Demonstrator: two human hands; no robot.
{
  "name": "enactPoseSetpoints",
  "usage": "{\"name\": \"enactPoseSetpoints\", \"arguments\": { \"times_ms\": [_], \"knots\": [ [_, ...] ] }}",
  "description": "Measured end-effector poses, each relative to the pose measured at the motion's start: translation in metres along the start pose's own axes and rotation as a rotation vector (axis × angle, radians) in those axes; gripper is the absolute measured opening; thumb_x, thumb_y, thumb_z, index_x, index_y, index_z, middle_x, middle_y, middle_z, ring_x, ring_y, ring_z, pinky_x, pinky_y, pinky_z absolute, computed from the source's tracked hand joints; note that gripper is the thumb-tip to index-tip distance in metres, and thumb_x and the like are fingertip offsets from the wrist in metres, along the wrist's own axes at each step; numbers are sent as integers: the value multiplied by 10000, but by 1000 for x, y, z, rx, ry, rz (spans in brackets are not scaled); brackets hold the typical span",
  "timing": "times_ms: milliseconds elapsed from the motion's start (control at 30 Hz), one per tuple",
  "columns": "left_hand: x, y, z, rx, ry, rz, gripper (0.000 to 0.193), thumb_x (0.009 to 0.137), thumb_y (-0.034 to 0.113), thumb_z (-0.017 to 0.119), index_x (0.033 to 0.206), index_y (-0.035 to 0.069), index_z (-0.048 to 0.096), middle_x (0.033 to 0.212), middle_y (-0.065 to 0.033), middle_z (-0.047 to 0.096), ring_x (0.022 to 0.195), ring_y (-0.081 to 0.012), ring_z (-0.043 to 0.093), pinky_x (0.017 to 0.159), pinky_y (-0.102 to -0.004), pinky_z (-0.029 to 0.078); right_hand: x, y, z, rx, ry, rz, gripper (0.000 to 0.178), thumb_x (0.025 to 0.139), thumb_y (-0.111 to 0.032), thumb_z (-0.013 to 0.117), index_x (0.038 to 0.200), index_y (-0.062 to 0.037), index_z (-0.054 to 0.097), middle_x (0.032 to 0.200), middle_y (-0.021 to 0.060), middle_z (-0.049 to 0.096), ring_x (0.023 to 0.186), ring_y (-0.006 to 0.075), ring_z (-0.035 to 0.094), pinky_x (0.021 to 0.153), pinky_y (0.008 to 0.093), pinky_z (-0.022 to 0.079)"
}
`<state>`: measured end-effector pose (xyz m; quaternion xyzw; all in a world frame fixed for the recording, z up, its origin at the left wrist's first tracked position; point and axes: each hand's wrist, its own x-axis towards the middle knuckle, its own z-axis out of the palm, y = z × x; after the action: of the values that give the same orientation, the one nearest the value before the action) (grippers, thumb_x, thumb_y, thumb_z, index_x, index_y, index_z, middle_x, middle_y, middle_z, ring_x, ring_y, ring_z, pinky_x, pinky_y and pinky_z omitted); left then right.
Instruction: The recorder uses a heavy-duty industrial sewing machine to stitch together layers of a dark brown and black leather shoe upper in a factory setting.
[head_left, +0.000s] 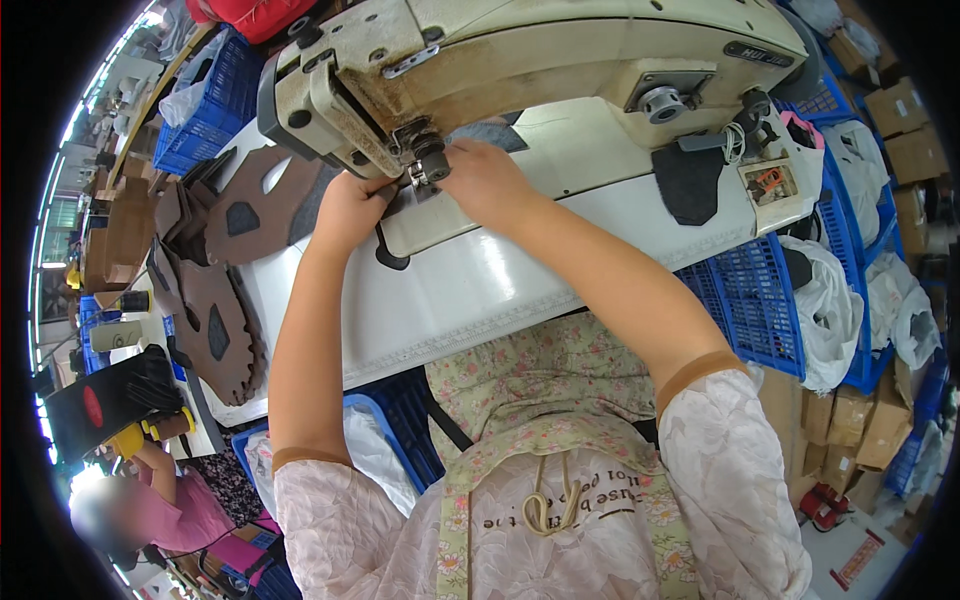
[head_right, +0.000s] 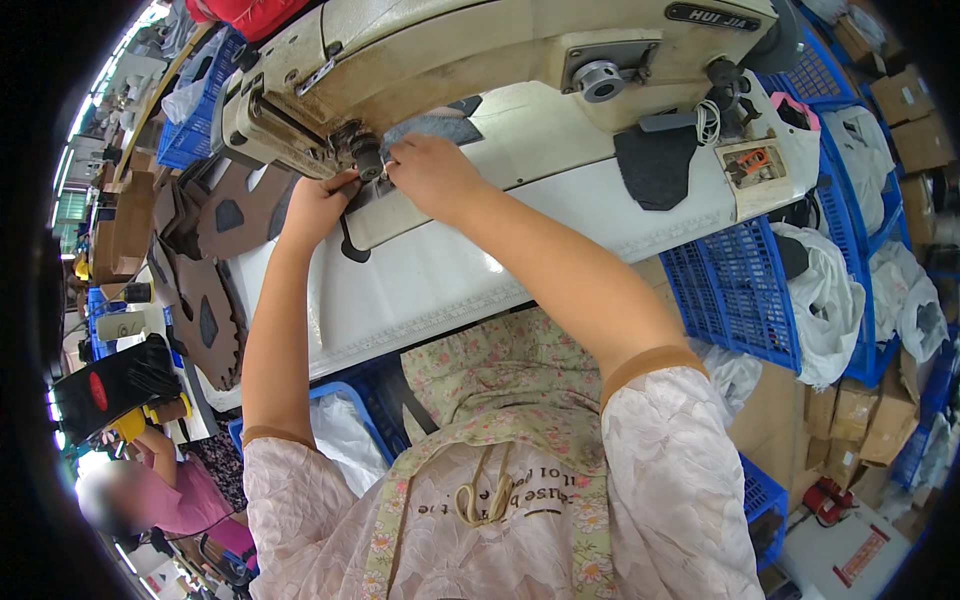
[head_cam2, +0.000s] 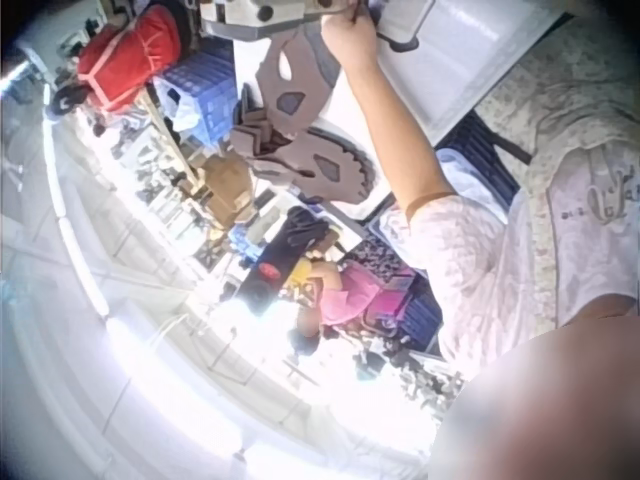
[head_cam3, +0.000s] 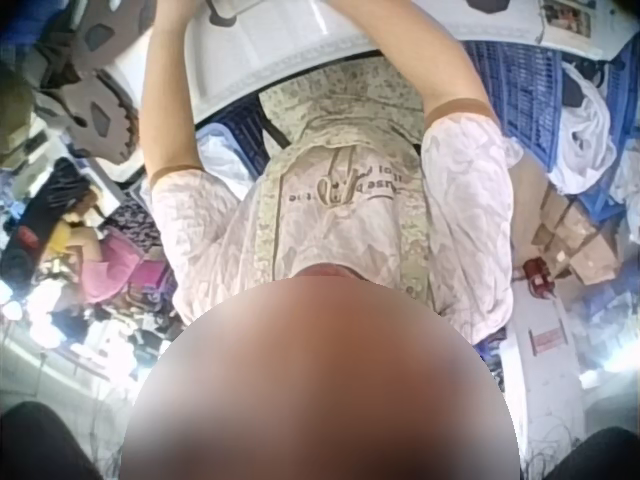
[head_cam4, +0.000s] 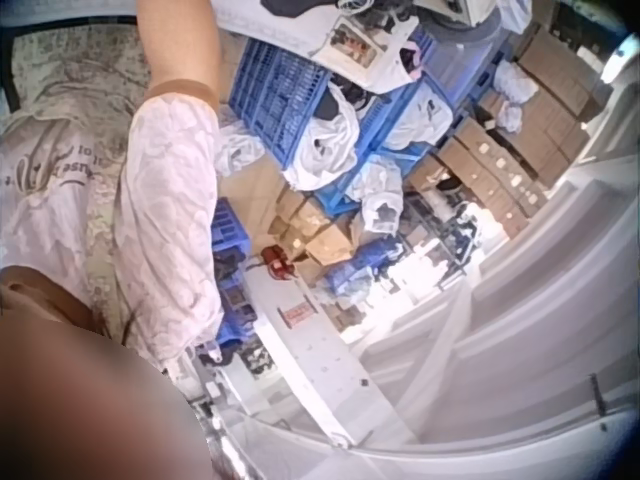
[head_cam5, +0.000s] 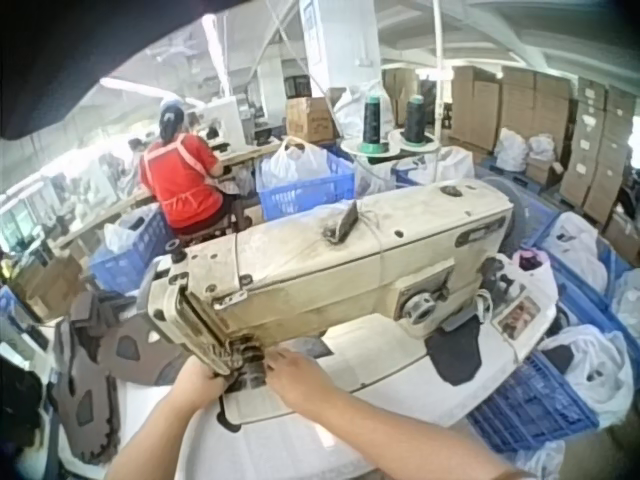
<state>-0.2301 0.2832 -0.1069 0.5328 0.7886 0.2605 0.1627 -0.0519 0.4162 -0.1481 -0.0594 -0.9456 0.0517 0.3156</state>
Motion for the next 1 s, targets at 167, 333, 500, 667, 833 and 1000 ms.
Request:
{"name": "enactPoseSetpoints", "arguments": {
  "times_ms": [167,333,500,667,833,1000],
  "knots": [
    [1,-2,-7,73,-16,72,327,828,72,660,1144,126,726,1067,-166,710,1006,-324,671,874,-357,504,-18,-12,-20,187,52,168,195,781,-98,632,959,-79,711,1071,97,683,1034,295,630,847,448,535],
    [4,-9,-6,145,-4,145,264,833,111,677,1080,20,702,1044,-204,697,1007,-378,658,881,-376,495,-112,4,-114,351,95,213,221,785,-67,640,989,-87,722,1063,64,687,989,270,640,823,403,540],
    [8,-16,-4,146,53,274,283,776,32,604,1044,-1,690,1049,-191,681,994,-364,636,901,-376,476,-198,141,-243,-313,230,755,206,766,-12,612,940,-27,720,1057,114,689,979,318,644,864,406,522],
    [8,-24,-4,122,8,181,320,749,28,588,1050,11,695,1061,-188,678,1022,-339,630,929,-371,461,-244,195,-271,-216,-244,678,119,761,-65,637,841,-81,723,960,59,682,944,284,640,801,390,533],
    [7,-24,-5,158,14,219,339,732,14,565,1046,13,694,1075,-216,669,1054,-376,618,935,-376,463,-248,198,-272,-205,-176,699,109,832,-81,623,918,-68,687,918,72,680,949,255,660,799,376,522],
    [5,-11,-7,311,-80,75,436,708,19,576,1125,56,697,1136,-238,653,1113,-406,593,956,-420,472,-228,160,-269,342,562,1076,203,965,-155,563,1082,7,602,1099,146,674,1071,256,661,905,382,512]
  ]
}}
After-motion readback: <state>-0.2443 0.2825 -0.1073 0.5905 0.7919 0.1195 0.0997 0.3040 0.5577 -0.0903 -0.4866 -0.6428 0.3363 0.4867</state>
